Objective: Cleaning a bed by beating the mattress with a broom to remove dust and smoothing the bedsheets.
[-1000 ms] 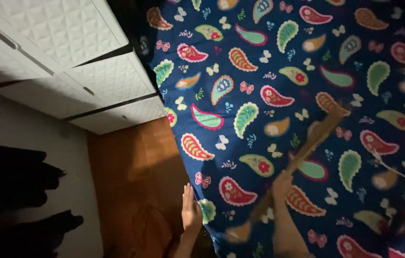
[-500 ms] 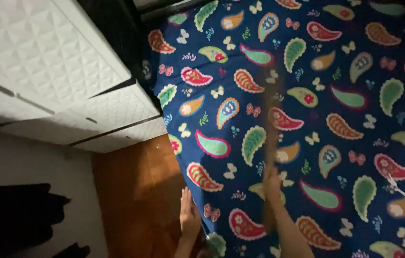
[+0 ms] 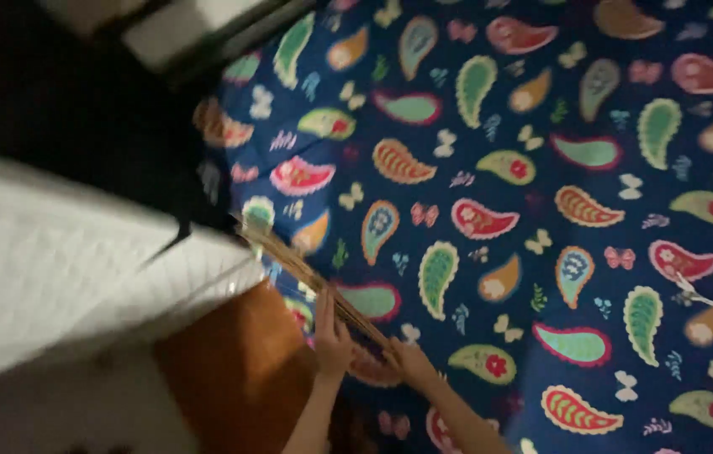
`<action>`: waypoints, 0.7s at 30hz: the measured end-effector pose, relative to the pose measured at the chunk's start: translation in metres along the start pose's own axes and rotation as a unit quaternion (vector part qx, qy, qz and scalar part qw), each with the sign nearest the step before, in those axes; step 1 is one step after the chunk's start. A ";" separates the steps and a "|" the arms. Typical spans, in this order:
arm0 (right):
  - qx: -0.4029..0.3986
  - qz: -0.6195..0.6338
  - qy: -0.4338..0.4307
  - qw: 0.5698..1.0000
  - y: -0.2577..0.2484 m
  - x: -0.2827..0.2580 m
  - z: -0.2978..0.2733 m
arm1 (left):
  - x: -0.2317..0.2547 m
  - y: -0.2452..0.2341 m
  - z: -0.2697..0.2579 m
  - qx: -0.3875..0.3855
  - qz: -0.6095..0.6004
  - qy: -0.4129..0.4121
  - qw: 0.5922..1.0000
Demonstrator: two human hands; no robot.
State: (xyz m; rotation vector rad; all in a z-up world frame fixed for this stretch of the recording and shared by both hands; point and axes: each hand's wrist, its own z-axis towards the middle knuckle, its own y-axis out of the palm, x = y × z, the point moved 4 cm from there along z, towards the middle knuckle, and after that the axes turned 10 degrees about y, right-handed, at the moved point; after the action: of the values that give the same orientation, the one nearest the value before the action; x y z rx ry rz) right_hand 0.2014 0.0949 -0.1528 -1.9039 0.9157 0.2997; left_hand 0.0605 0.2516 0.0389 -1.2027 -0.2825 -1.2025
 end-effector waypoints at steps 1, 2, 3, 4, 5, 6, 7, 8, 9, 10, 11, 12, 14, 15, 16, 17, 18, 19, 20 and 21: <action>0.074 0.060 0.027 0.995 -0.019 0.003 -0.006 | 0.003 -0.002 0.012 -0.018 -0.005 0.002 1.000; 0.088 0.065 0.037 0.993 -0.033 -0.009 -0.005 | 0.001 0.004 0.016 -0.027 -0.015 0.015 0.999; 0.119 0.142 0.142 0.972 -0.046 -0.011 -0.005 | -0.003 0.013 0.019 -0.051 -0.035 0.015 0.998; 0.145 0.224 0.250 0.931 -0.048 -0.016 -0.016 | -0.007 0.015 0.015 -0.086 -0.055 0.012 0.995; 0.157 0.236 0.266 0.921 -0.043 -0.027 -0.010 | -0.007 0.023 0.017 -0.105 -0.065 0.024 0.992; 0.220 0.240 0.306 0.895 -0.039 -0.039 -0.004 | -0.007 0.030 0.020 -0.135 -0.083 0.039 0.987; 0.280 0.241 0.345 0.863 -0.035 -0.049 0.001 | -0.008 0.037 0.021 -0.165 -0.101 0.055 0.980; 0.292 0.255 0.357 0.850 -0.021 -0.057 0.012 | -0.009 0.043 0.032 -0.182 -0.107 0.071 0.975; 0.258 0.269 0.336 0.865 -0.004 -0.069 0.027 | -0.012 0.049 0.040 -0.215 -0.108 0.078 0.968; 0.216 0.280 0.315 0.881 0.020 -0.083 0.033 | -0.012 0.050 0.038 -0.248 -0.105 0.075 0.960; 0.220 0.292 0.328 0.871 0.046 -0.071 0.031 | -0.022 0.057 0.038 -0.267 -0.109 0.082 0.954; 0.289 0.164 0.338 0.881 0.064 -0.066 0.029 | -0.029 0.064 0.042 -0.277 -0.112 0.117 0.947; 0.349 0.038 0.371 0.860 0.061 -0.077 -0.025 | -0.033 0.072 0.041 -0.309 -0.128 0.164 0.928; 0.284 0.227 0.526 0.769 0.048 -0.068 -0.080 | -0.032 0.074 0.038 -0.331 -0.127 0.174 0.919; 0.210 0.404 0.636 0.624 0.036 -0.058 -0.133 | -0.031 0.078 0.044 -0.347 -0.124 0.188 0.911; 0.217 0.416 0.645 0.603 0.074 -0.028 -0.169 | -0.030 0.085 0.035 -0.364 -0.134 0.201 0.900; 0.315 0.404 0.720 0.468 0.118 -0.012 -0.220 | -0.031 0.090 0.026 -0.384 -0.132 0.203 0.891; 0.398 0.376 0.774 0.317 0.165 -0.011 -0.271 | -0.032 0.094 0.016 -0.404 -0.130 0.206 0.882; 0.398 0.381 0.781 0.295 0.186 -0.010 -0.281 | -0.027 0.095 0.007 -0.420 -0.139 0.216 0.871; 0.403 0.322 0.818 0.255 0.205 -0.011 -0.295 | -0.021 0.097 -0.002 -0.435 -0.167 0.225 0.856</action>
State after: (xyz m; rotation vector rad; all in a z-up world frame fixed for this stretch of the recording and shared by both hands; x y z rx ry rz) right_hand -0.0014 -0.2017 -0.1338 0.0469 2.3528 -1.7952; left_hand 0.1308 0.2498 -0.0311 -1.6097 0.4925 -1.9848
